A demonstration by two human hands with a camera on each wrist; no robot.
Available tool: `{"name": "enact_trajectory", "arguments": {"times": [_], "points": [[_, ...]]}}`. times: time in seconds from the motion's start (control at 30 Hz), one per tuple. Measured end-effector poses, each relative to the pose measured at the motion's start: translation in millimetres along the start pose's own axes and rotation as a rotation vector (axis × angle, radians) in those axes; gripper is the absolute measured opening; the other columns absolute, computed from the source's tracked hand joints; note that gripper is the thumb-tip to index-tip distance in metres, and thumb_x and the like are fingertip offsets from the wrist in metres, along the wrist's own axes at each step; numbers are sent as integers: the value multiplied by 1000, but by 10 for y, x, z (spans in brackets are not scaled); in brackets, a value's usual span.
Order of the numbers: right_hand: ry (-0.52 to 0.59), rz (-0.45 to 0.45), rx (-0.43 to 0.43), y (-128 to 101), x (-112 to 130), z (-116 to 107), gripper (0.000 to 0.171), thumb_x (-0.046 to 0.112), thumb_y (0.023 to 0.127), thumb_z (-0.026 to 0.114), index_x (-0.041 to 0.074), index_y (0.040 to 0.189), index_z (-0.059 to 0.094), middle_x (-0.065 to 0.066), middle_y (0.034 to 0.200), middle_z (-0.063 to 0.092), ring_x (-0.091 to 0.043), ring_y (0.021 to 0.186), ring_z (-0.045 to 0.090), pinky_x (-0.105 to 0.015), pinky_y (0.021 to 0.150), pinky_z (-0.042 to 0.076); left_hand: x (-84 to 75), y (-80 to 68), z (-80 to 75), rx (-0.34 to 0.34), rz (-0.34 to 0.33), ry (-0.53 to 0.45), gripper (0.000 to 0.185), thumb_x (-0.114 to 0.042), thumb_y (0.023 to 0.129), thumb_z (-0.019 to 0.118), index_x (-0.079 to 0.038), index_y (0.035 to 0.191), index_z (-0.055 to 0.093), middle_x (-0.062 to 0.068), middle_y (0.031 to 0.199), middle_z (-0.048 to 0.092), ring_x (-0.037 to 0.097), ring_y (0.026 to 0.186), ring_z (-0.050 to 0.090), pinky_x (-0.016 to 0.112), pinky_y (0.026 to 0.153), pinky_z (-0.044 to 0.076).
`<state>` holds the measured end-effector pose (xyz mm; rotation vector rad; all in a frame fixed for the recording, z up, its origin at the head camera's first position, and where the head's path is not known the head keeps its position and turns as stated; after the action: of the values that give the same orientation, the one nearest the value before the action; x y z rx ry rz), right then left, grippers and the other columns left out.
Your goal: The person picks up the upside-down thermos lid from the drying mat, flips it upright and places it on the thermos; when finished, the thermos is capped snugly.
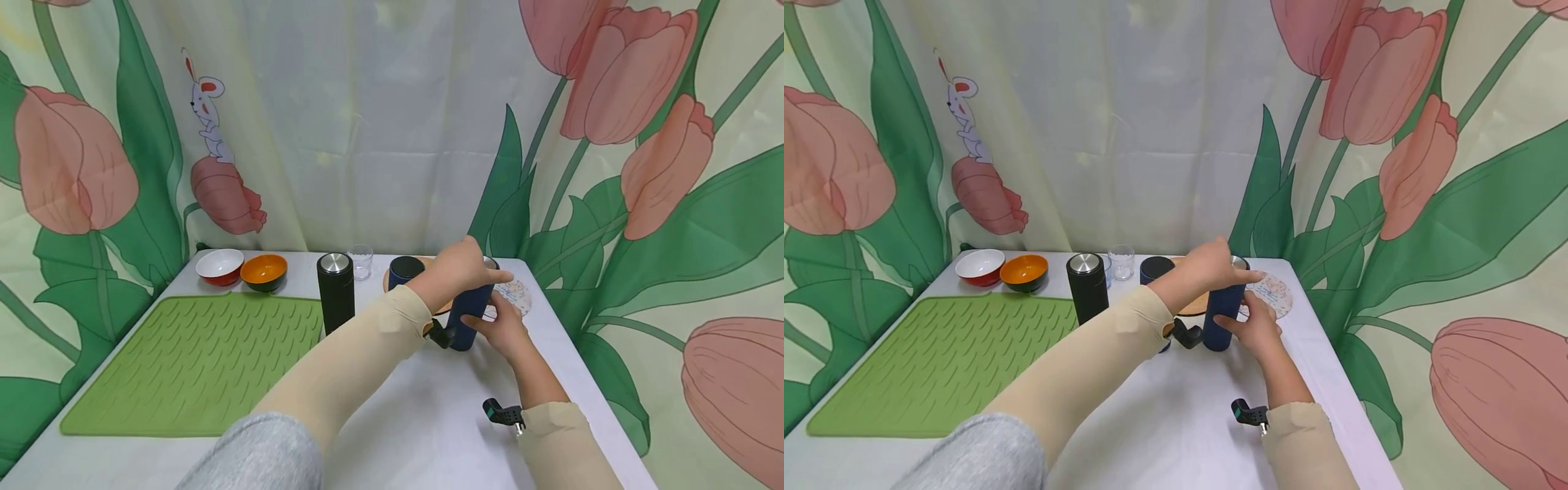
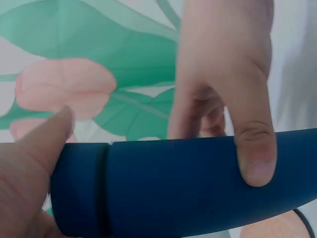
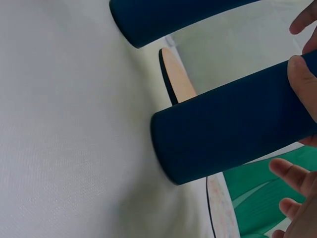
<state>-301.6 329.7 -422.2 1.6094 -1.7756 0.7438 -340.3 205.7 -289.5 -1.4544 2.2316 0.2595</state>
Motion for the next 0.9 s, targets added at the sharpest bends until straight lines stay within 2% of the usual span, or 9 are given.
{"name": "enact_trajectory", "arguments": {"times": [0.07, 0.13, 0.23, 0.33, 0.43, 0.5, 0.67, 0.73, 0.9], "points": [[1, 0, -3, 4, 5, -15, 85, 53, 93, 79, 25, 163, 39, -16, 162, 47, -48, 157, 16, -81, 113, 23, -11, 0, -12, -13, 9, -9, 104, -70, 88, 74, -14, 165, 32, 3, 153, 59, 20, 126, 68, 36, 96, 60], [-8, 8, -11, 2, 0, -34, 85, 54, 93, 79, 25, 163, 40, -16, 162, 47, -49, 157, 16, -83, 113, 21, -18, 26, -14, 22, 34, -22, 93, -64, 89, 77, -19, 162, 38, 3, 147, 63, 21, 118, 71, 35, 89, 62], [-24, 23, -23, -10, -19, -64, 85, 53, 92, 79, 23, 162, 42, -16, 163, 47, -49, 158, 16, -84, 113, 19, -35, 82, 19, 150, 101, -45, 76, -55, 92, 79, -26, 155, 46, 3, 139, 66, 25, 107, 75, 36, 78, 63], [-34, 33, -22, -14, -39, -75, 85, 52, 93, 79, 21, 163, 41, -17, 163, 46, -49, 158, 15, -84, 113, 17, -23, 110, 48, 290, 144, -82, 63, -46, 96, 78, -33, 150, 50, 3, 132, 67, 31, 105, 77, 41, 77, 61], [-34, 37, -13, -17, -43, -77, 87, 52, 92, 80, 19, 163, 40, -18, 164, 45, -50, 158, 14, -84, 114, 15, -6, 112, 49, 345, 144, -99, 62, -40, 97, 76, -39, 152, 50, 1, 132, 68, 32, 103, 77, 46, 80, 58], [-29, 41, -11, -25, -55, -74, 87, 51, 92, 80, 20, 163, 41, -19, 164, 45, -50, 158, 14, -85, 113, 13, -19, 102, 64, 313, 146, -101, 63, -40, 96, 75, -34, 154, 50, 3, 132, 68, 29, 102, 77, 44, 83, 61], [-21, 48, 2, -47, -87, -45, 85, 52, 92, 81, 24, 162, 42, -17, 162, 47, -50, 158, 12, -86, 112, 12, -50, 36, 78, 59, 91, 8, 98, -71, 91, 69, -11, 163, 38, 7, 152, 57, 21, 118, 70, 35, 92, 62], [-23, 43, 4, -43, -73, -38, 85, 53, 91, 81, 25, 162, 42, -16, 162, 48, -50, 158, 13, -86, 112, 13, -50, 9, 56, -20, 56, 43, 109, -78, 89, 67, -7, 164, 34, 7, 156, 55, 21, 125, 68, 35, 98, 60], [-40, 21, -7, -24, 5, -52, 84, 55, 91, 80, 25, 161, 44, -16, 163, 48, -50, 156, 16, -85, 112, 13, -61, 31, -21, -35, 71, 42, 98, -66, 90, 75, -14, 164, 36, 4, 154, 59, 20, 133, 65, 37, 106, 57]]}}
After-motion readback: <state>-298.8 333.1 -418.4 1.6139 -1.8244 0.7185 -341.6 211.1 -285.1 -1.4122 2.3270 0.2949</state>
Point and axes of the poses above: each hand's wrist, its own y-axis towards the middle knuckle, its own z-axis out of the palm, x = y × z, the point moved 9 cm from there along y, towards the middle knuckle
